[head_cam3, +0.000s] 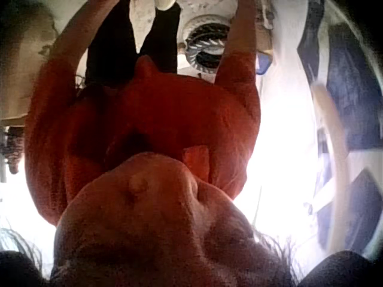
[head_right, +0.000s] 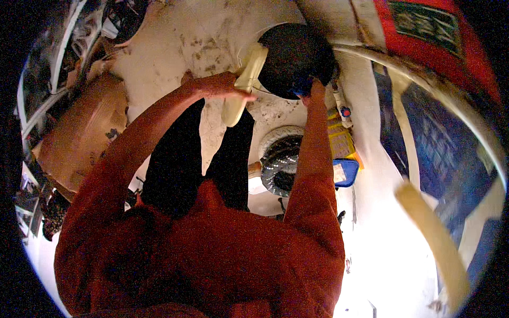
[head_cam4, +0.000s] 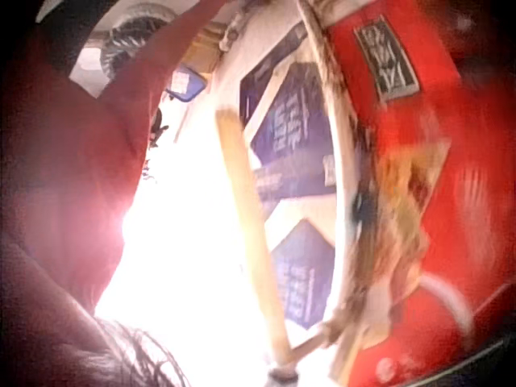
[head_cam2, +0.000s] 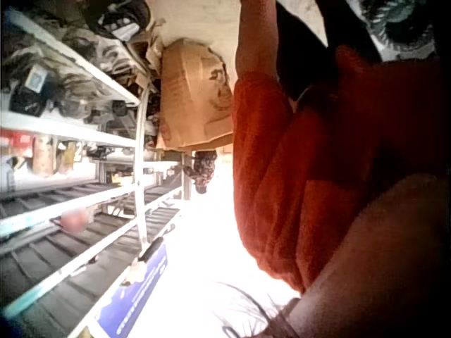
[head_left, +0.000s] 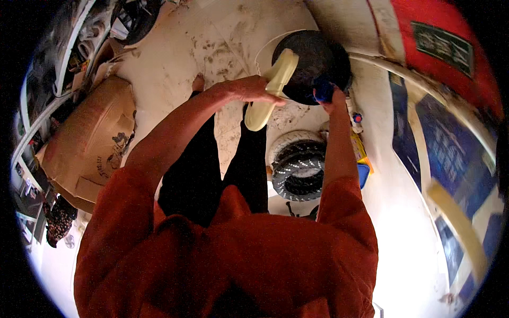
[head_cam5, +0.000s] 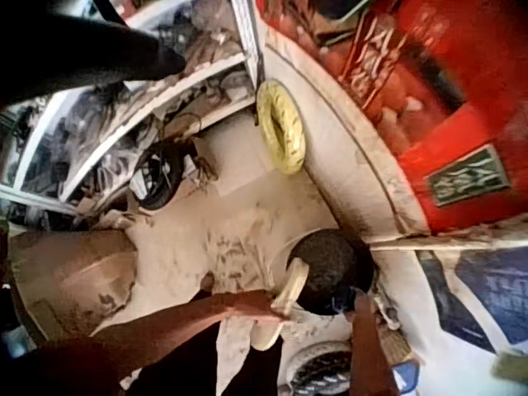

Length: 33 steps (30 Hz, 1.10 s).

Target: The person cleans a shoe by rubbing it with a blue cloth while holding it over a bucket.

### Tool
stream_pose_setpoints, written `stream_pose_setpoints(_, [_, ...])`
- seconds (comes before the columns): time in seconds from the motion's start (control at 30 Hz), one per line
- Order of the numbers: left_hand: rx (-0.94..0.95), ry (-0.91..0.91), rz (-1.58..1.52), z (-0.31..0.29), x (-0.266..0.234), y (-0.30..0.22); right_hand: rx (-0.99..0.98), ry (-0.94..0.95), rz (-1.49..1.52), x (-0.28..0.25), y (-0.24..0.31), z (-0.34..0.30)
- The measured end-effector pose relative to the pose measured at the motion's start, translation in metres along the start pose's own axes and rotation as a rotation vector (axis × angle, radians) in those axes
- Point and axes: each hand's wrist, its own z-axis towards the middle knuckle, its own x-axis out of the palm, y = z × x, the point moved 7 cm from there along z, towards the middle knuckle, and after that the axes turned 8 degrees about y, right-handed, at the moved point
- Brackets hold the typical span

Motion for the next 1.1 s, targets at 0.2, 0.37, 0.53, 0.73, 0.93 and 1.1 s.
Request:
stream_pose_setpoints(0.2, [0.064, -0.115, -0.076, 0.054, -0.033, 0.056, -0.167, 0.116, -0.859, 0.021, -0.025, 0.103])
stream_pose_setpoints(0.37, [-0.016, -0.034, -0.020, 0.100, -0.048, 0.085, -0.274, -0.290, -2.019, -0.020, 0.004, 0.221])
stream_pose_setpoints(0.53, [-0.125, 0.006, 0.047, 0.093, -0.058, 0.107, 0.099, -0.641, -2.021, -0.025, -0.036, 0.271])
stream_pose_setpoints(0.73, [0.025, 0.010, 0.046, 0.097, -0.062, 0.044, -0.193, -0.565, -2.704, -0.079, 0.030, 0.265])
stream_pose_setpoints(0.93, [0.176, -0.075, -0.002, 0.092, -0.079, 0.058, -0.344, 0.148, -0.691, 0.058, -0.039, 0.066])
stream_pose_setpoints(1.1, [0.186, 0.185, 0.018, 0.120, -0.055, 0.040, -0.739, 0.397, -0.767, 0.123, -0.032, -0.064])
